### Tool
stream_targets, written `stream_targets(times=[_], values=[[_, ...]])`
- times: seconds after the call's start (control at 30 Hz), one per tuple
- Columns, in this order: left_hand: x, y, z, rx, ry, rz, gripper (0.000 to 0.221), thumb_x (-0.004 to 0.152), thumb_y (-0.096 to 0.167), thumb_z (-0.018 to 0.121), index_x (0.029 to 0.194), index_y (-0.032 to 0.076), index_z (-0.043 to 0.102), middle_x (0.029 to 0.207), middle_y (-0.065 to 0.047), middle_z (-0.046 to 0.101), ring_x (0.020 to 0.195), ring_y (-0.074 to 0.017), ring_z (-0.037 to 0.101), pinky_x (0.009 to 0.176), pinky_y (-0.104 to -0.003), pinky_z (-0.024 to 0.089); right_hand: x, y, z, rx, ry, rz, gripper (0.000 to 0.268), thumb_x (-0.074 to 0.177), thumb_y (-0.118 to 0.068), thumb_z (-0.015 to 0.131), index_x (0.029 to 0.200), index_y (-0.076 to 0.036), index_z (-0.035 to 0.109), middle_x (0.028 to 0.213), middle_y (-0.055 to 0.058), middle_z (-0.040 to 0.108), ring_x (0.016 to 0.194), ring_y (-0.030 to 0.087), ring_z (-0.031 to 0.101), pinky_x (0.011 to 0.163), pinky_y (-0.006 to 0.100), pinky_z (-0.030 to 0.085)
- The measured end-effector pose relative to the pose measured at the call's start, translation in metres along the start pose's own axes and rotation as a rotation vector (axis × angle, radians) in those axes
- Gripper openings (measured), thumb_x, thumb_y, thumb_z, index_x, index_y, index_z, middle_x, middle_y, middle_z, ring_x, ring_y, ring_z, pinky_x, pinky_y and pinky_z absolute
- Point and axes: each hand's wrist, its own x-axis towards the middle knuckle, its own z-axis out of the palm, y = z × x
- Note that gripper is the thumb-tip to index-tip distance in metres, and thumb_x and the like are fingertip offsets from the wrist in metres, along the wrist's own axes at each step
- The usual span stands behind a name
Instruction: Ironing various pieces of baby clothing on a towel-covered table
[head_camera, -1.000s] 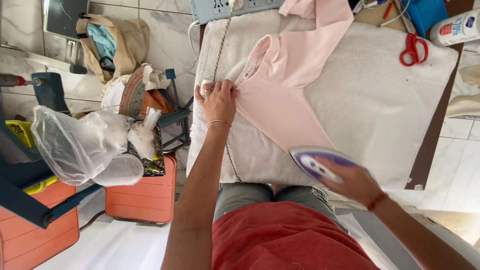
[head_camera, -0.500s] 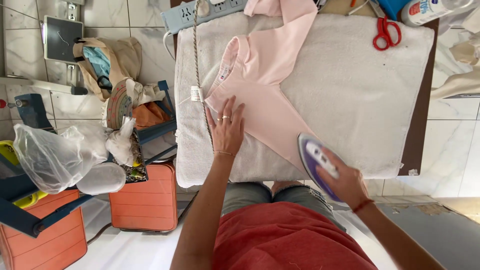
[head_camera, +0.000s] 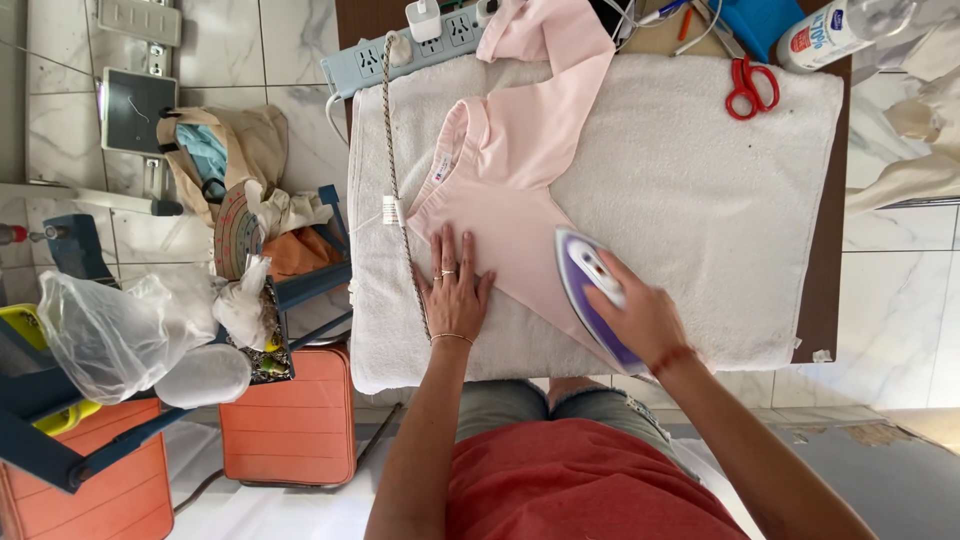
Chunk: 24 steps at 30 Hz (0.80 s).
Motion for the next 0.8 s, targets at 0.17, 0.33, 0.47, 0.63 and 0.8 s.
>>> stream_targets(times=[0.17,0.33,0.47,0.63,0.8], values=[[-0.003,0.0,0.002,0.033,0.044,0.007,0.057,0.088,0.049,0.028,0.137,0.022,0.017,0.144,-0.008,0.011,0.133,-0.0222,0.011,0.1,-0.056,0.013,-0.062,0.051,-0.007,-0.051,0.042,0.199,0.052,0.073,-0.044,0.053,0.124,-0.037,0.044,0.098,0.016,0.062,0.092,0.035,0.057,0.082,0.045,0.046],[-0.001,0.0,0.001,0.033,0.072,0.011,0.057,0.088,0.048,0.029,0.137,0.021,0.019,0.144,-0.008,0.013,0.133,-0.0229,0.013,0.1,-0.055,0.014,-0.057,0.083,0.016,-0.085,0.239,0.071,0.048,0.073,-0.037,0.06,0.121,-0.034,0.052,0.089,0.013,0.064,0.082,0.032,0.06,0.068,0.045,0.051],[-0.002,-0.003,0.006,-0.003,0.107,0.018,0.056,0.088,0.047,0.032,0.136,0.021,0.022,0.143,-0.008,0.016,0.133,-0.0226,0.014,0.1,-0.054,0.015,-0.022,0.072,0.032,-0.153,0.273,-0.165,0.046,0.073,-0.038,0.06,0.118,-0.034,0.053,0.087,0.01,0.064,0.079,0.03,0.06,0.066,0.045,0.05],[-0.001,-0.008,0.008,-0.03,0.109,-0.001,0.051,0.091,0.041,0.028,0.136,0.019,0.022,0.144,-0.007,0.016,0.133,-0.0199,0.014,0.103,-0.05,0.012,0.037,-0.006,0.027,-0.093,0.161,-0.217,0.046,0.073,-0.042,0.058,0.118,-0.037,0.05,0.088,0.009,0.063,0.082,0.03,0.059,0.07,0.044,0.049],[-0.003,-0.021,0.017,-0.119,0.09,-0.101,0.051,0.092,0.033,0.028,0.138,0.013,0.016,0.144,-0.007,0.012,0.133,-0.0203,0.013,0.106,-0.042,0.01,0.06,-0.06,0.023,-0.051,0.041,-0.327,0.048,0.071,-0.042,0.06,0.117,-0.034,0.051,0.095,0.008,0.062,0.087,0.03,0.058,0.074,0.043,0.048]])
